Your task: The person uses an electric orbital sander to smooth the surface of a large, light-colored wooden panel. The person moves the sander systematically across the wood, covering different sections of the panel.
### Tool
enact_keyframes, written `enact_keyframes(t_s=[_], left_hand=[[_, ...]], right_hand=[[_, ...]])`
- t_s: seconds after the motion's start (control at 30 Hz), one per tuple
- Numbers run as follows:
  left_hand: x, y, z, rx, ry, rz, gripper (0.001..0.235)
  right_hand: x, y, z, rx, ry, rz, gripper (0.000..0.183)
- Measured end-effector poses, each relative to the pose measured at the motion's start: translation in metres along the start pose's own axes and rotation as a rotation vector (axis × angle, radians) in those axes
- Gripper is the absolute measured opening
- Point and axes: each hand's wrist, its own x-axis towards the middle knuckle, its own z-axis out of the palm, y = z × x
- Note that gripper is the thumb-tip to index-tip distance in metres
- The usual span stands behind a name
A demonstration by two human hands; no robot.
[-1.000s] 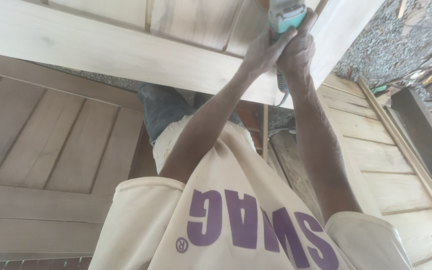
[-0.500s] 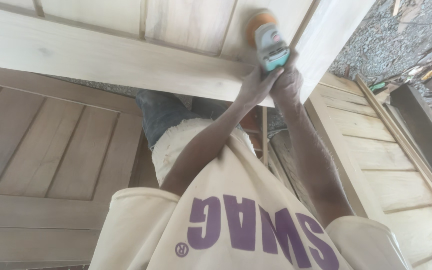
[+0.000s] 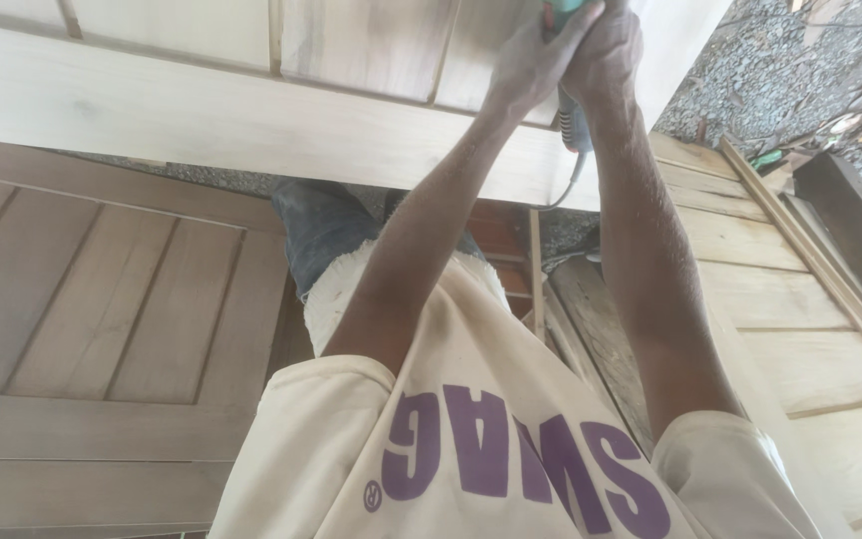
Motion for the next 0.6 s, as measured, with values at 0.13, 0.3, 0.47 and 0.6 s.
enact_keyframes(t_s=[0.13, 0.3, 0.47, 0.6], left_hand=[[-0.015, -0.005, -0.017, -0.027, 0.036, -0.042, 0.100], [-0.081, -0.034, -0.033, -0.081, 0.029, -0.058, 0.091], [-0.114, -0.067, -0.022, -0.011, -0.032, -0.101, 0.085], [-0.102, -0.077, 0.004, 0.052, -0.038, 0.044, 0.086]], right_hand=[[-0.016, -0.030, 0.005, 0.062, 0.033, -0.071, 0.032], [-0.063, -0.055, 0.031, 0.032, 0.113, -0.272, 0.033], [-0.114, -0.055, 0.032, 0.015, 0.071, -0.162, 0.035], [-0.114, -0.044, 0.013, 0.037, 0.033, -0.050, 0.043]])
